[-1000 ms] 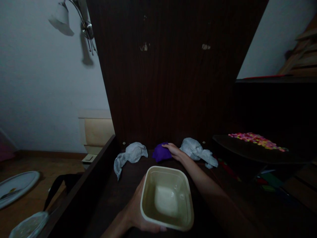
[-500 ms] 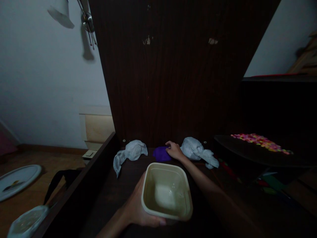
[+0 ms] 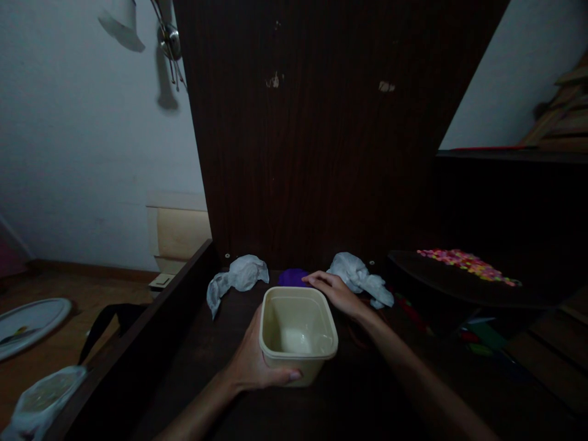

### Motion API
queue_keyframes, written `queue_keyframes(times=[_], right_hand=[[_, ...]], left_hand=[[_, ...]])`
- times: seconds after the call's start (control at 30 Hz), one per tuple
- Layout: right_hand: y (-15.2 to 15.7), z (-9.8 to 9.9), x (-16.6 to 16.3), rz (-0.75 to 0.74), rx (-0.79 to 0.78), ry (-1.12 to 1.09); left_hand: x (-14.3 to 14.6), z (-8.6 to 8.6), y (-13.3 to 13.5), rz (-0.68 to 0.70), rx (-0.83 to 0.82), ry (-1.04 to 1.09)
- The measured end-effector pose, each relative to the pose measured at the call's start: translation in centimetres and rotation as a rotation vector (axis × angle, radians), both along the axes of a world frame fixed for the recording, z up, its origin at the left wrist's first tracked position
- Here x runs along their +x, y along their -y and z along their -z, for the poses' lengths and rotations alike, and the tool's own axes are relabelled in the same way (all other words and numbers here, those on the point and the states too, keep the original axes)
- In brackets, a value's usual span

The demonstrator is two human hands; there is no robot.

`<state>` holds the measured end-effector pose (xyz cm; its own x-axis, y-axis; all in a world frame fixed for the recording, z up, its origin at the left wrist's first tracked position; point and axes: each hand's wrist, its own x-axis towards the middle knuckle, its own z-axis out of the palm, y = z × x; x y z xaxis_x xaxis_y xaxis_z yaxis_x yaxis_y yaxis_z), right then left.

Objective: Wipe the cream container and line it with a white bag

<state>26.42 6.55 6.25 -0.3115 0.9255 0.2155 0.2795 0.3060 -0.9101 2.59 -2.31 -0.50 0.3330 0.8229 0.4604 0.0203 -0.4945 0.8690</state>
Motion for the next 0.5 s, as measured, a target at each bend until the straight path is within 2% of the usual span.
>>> queue_keyframes(times=[0.1, 0.2, 0.37, 0.5], right_hand=[[-0.8, -0.2, -0.5, -0.026, -0.020, -0.005], [-3.0, 0.7, -2.0, -0.040, -0.056, -0.007], [-7.0, 2.7, -6.0, -0.028, -0.092, 0.021], [-8.6, 3.7, -9.5, -0.046, -0.092, 0.051]], left_hand=[[-0.2, 0.2, -0.2, -0.013, 0.022, -0.022], [-0.7, 0.2, -0.3, -0.024, 0.079, -0.099], [-1.6, 0.0, -0.3, -0.013, 0.223, -0.227], [-1.9, 0.1, -0.3, 0.006, 0.272, -0.246]])
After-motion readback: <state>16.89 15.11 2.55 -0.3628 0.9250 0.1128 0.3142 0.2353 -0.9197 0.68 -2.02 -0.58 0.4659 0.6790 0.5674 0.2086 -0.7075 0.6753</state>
